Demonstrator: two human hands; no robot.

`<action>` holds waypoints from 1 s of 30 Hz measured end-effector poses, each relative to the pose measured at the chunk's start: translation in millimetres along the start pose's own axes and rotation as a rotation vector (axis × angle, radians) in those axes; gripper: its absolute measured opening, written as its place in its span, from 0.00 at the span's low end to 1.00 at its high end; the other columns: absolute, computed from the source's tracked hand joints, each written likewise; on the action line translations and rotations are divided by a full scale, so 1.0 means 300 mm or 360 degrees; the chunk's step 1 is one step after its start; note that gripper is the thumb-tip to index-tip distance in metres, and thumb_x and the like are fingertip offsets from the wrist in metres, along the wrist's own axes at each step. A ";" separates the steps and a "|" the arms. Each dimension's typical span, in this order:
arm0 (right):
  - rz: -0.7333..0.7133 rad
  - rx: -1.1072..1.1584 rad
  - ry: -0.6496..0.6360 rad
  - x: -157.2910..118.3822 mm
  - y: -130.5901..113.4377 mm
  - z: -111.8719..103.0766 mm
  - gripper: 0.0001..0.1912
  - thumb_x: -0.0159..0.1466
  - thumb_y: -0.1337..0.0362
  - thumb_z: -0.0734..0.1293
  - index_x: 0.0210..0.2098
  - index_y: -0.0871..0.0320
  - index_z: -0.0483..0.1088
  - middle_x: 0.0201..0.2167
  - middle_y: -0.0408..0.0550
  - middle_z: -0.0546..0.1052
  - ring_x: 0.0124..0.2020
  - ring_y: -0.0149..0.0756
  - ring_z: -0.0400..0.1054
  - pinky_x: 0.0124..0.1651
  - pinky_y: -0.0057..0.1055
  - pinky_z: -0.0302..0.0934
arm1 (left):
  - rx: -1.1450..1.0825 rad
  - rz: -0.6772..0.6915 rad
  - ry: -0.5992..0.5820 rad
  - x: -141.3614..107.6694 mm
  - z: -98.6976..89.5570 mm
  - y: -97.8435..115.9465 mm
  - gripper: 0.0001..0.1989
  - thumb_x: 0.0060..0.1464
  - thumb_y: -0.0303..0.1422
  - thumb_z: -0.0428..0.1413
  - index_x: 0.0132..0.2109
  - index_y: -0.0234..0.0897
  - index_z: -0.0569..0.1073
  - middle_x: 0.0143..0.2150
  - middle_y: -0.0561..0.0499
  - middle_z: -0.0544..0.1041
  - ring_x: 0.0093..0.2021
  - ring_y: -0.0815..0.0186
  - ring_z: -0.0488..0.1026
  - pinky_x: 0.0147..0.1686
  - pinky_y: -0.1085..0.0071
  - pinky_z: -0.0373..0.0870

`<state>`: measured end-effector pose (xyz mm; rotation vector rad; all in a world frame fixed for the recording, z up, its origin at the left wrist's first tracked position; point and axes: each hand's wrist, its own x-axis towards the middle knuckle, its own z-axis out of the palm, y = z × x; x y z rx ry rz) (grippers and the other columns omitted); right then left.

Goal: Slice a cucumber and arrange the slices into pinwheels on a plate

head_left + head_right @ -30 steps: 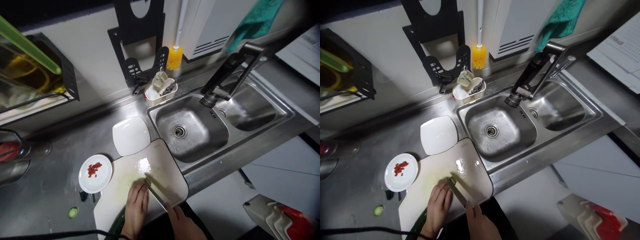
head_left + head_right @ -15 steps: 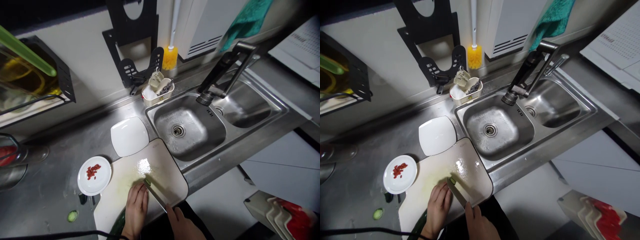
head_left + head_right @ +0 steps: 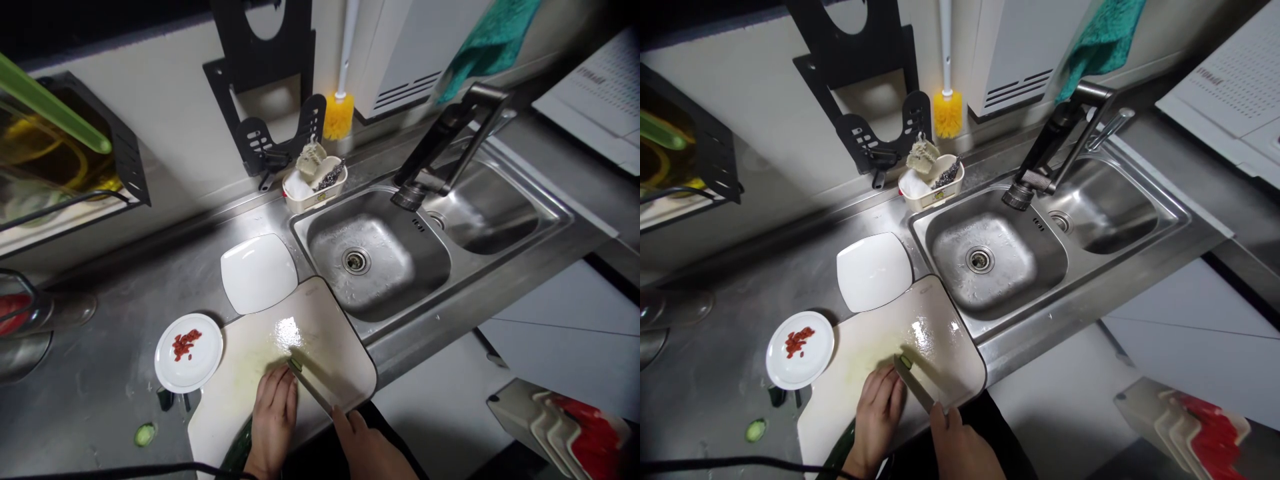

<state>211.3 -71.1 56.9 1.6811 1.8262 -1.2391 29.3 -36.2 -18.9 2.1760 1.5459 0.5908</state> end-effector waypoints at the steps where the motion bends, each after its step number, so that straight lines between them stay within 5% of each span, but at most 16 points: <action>1: -0.0011 -0.0005 0.0005 -0.001 -0.002 -0.005 0.32 0.54 0.80 0.56 0.57 0.57 0.60 0.41 0.56 0.74 0.30 0.39 0.73 0.23 0.27 0.48 | -0.0002 0.0000 0.0002 -0.001 0.000 0.000 0.12 0.60 0.27 0.47 0.47 0.37 0.71 0.46 0.46 0.76 0.48 0.62 0.72 0.53 0.59 0.67; 11: -0.0019 0.0041 0.0025 0.003 -0.011 -0.018 0.28 0.54 0.81 0.56 0.53 0.57 0.62 0.40 0.54 0.74 0.31 0.38 0.73 0.23 0.26 0.48 | -0.0032 -0.0003 0.0023 0.000 0.002 -0.003 0.12 0.60 0.27 0.46 0.48 0.37 0.71 0.46 0.46 0.76 0.49 0.61 0.72 0.53 0.58 0.68; 21: 0.0020 -0.0025 -0.0143 0.017 -0.067 -0.110 0.30 0.55 0.82 0.54 0.55 0.62 0.62 0.43 0.58 0.74 0.36 0.43 0.73 0.29 0.28 0.59 | 0.0025 0.0016 0.0029 0.002 0.000 0.000 0.11 0.59 0.26 0.48 0.47 0.37 0.71 0.46 0.47 0.76 0.49 0.62 0.71 0.54 0.59 0.67; 30: -0.0015 0.0052 0.0075 0.036 -0.067 -0.084 0.27 0.56 0.81 0.52 0.51 0.60 0.66 0.40 0.55 0.76 0.34 0.37 0.73 0.31 0.26 0.60 | 0.0022 0.0020 0.0026 0.003 -0.001 -0.001 0.11 0.59 0.26 0.47 0.46 0.37 0.71 0.46 0.47 0.76 0.49 0.62 0.72 0.53 0.60 0.67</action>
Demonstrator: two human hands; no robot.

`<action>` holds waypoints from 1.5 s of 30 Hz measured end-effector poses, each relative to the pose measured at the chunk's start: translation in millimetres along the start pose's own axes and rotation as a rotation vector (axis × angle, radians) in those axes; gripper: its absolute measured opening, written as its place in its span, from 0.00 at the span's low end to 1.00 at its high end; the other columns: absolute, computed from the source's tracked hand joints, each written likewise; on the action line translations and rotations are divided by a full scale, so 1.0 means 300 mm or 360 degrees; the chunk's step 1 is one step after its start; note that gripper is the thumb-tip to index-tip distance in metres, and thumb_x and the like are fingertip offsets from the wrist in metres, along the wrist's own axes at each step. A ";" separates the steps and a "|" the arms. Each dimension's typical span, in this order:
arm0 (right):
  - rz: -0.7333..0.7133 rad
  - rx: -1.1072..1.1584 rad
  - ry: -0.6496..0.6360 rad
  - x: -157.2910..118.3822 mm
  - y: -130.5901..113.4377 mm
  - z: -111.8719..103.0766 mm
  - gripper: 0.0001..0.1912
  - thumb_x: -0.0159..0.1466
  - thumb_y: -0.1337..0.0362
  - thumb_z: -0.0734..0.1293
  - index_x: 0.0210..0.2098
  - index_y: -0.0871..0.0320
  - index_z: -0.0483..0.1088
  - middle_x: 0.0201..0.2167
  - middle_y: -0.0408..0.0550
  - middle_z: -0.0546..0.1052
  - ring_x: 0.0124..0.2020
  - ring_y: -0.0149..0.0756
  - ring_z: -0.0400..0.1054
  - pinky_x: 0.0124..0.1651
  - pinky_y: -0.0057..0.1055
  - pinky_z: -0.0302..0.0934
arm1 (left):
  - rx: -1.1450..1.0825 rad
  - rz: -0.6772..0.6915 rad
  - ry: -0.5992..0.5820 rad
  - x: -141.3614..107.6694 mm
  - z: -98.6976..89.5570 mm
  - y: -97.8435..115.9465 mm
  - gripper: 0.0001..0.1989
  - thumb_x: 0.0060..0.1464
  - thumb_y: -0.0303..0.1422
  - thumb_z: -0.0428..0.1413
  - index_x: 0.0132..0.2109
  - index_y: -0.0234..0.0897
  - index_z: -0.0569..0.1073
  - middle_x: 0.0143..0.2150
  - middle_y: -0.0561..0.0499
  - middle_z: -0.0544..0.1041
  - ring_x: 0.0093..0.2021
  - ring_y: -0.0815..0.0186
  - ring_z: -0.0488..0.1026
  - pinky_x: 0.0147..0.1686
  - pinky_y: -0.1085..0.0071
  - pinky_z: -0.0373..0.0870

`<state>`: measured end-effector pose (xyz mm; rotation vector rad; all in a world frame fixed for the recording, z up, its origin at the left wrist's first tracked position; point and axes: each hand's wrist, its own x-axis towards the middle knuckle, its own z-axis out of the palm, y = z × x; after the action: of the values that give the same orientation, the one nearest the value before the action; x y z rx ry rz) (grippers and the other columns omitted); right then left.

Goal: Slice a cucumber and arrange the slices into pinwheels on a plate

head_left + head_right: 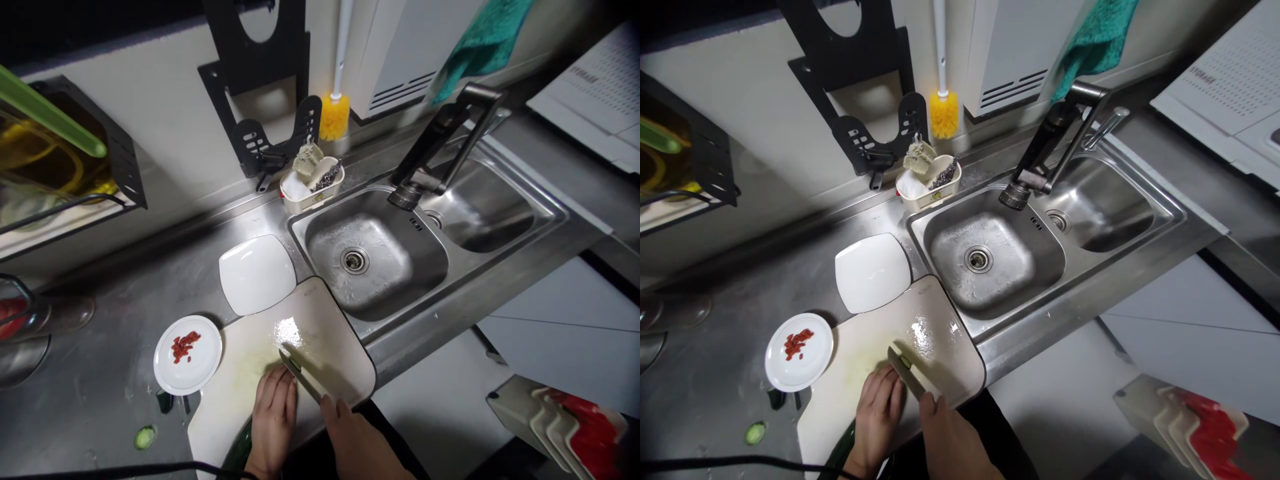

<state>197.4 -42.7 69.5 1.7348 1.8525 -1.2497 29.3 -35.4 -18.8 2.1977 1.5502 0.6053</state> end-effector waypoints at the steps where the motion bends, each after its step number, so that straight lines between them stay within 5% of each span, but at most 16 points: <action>1: -0.0008 -0.0020 0.0017 0.004 -0.002 -0.001 0.26 0.56 0.80 0.52 0.50 0.60 0.66 0.39 0.55 0.76 0.34 0.37 0.72 0.31 0.26 0.60 | 0.0005 0.0004 0.0000 0.000 0.000 0.000 0.11 0.59 0.26 0.47 0.46 0.37 0.71 0.46 0.47 0.76 0.48 0.62 0.72 0.53 0.60 0.68; 10: 0.0011 0.0003 0.0078 0.028 -0.020 -0.009 0.26 0.57 0.80 0.52 0.50 0.62 0.66 0.38 0.54 0.76 0.34 0.37 0.73 0.32 0.25 0.63 | 0.0031 0.0033 -0.0008 0.002 -0.002 0.005 0.10 0.60 0.26 0.47 0.46 0.35 0.71 0.45 0.46 0.76 0.48 0.63 0.72 0.53 0.60 0.67; 16: 0.0033 -0.0040 -0.0060 0.056 -0.036 -0.017 0.27 0.59 0.81 0.50 0.53 0.61 0.64 0.43 0.55 0.75 0.38 0.38 0.73 0.36 0.28 0.63 | 0.0037 0.0033 -0.0024 -0.001 0.001 0.000 0.11 0.60 0.26 0.47 0.46 0.35 0.71 0.45 0.46 0.76 0.48 0.62 0.72 0.54 0.59 0.66; 23: 0.0046 -0.0051 -0.0013 0.093 -0.015 0.039 0.28 0.59 0.82 0.50 0.55 0.62 0.63 0.44 0.57 0.74 0.39 0.39 0.72 0.36 0.29 0.62 | 0.0019 0.0049 -0.0026 -0.010 0.006 -0.004 0.10 0.60 0.26 0.47 0.46 0.35 0.71 0.45 0.46 0.76 0.48 0.63 0.72 0.54 0.59 0.66; 29: 0.0020 0.0020 0.0107 0.029 0.026 0.037 0.30 0.57 0.82 0.51 0.56 0.62 0.63 0.45 0.56 0.74 0.39 0.41 0.72 0.38 0.30 0.61 | -0.0001 0.0011 -0.0018 0.000 -0.001 0.003 0.11 0.59 0.27 0.48 0.47 0.37 0.71 0.45 0.47 0.76 0.47 0.63 0.73 0.52 0.60 0.67; 36: 0.0072 -0.0087 -0.0104 -0.055 0.043 0.030 0.33 0.55 0.82 0.53 0.58 0.60 0.60 0.47 0.57 0.73 0.35 0.40 0.74 0.28 0.27 0.57 | 0.0003 -0.0005 0.0006 0.004 -0.010 0.013 0.10 0.59 0.28 0.49 0.46 0.37 0.72 0.44 0.47 0.77 0.49 0.63 0.72 0.53 0.61 0.67; 45: 0.0050 -0.0107 -0.0061 -0.078 0.053 0.047 0.30 0.55 0.82 0.54 0.55 0.58 0.61 0.41 0.54 0.74 0.32 0.39 0.73 0.23 0.26 0.50 | -0.0019 0.0004 0.0027 0.001 -0.004 0.009 0.12 0.60 0.27 0.47 0.48 0.36 0.71 0.45 0.45 0.76 0.48 0.62 0.73 0.52 0.59 0.68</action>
<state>212.5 -70.3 72.5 1.6865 1.8176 -1.1864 30.9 -35.9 -16.2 2.1917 1.5486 0.6341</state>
